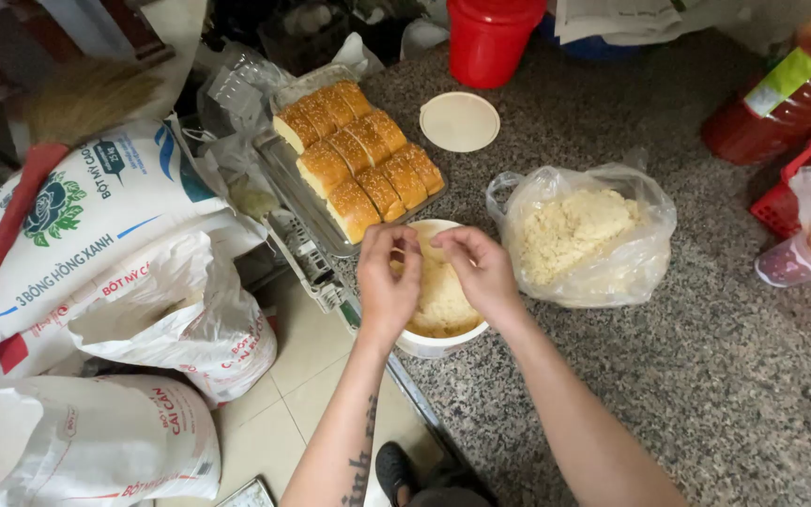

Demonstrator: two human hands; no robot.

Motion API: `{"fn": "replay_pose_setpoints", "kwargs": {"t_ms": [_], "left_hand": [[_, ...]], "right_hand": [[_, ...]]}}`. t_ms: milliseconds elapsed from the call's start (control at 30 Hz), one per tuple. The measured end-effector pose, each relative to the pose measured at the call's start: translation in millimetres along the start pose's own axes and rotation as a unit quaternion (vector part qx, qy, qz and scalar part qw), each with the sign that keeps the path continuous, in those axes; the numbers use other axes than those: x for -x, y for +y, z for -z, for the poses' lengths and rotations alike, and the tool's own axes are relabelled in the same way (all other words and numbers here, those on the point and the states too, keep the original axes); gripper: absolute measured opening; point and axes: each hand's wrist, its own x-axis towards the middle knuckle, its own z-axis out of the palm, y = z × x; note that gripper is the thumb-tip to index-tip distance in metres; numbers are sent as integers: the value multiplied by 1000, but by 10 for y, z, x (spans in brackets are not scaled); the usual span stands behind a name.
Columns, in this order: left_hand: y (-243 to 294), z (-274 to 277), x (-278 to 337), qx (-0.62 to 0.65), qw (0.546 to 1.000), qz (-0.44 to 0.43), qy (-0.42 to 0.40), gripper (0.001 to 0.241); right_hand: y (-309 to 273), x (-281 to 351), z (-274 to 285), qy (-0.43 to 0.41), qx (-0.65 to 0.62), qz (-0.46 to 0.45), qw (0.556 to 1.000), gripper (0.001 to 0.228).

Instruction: Manually shredding a large block of pastry filling into a small bowl using both hands.

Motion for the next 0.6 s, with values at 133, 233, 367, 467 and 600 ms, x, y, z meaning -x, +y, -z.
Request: {"fn": "replay_pose_setpoints", "kwargs": {"t_ms": [133,233,367,467,600], "left_hand": [[156,69,-15,-31,999,10,7,6],[90,34,-7,-50,999,1,-1,8],[73,27,-2,-69,996,23,-46,14],[114,73,-15,-75,994,30,-74,19],[169,108,-45,-66,992,32,-99,23]], "right_hand": [[-18,37,36,7,-23,-16,1000,22],[55,17,35,16,-19,-18,1000,15],[127,17,32,15,83,4,996,23],[208,18,31,10,136,6,991,29],[221,23,5,13,156,-4,988,41]]}}
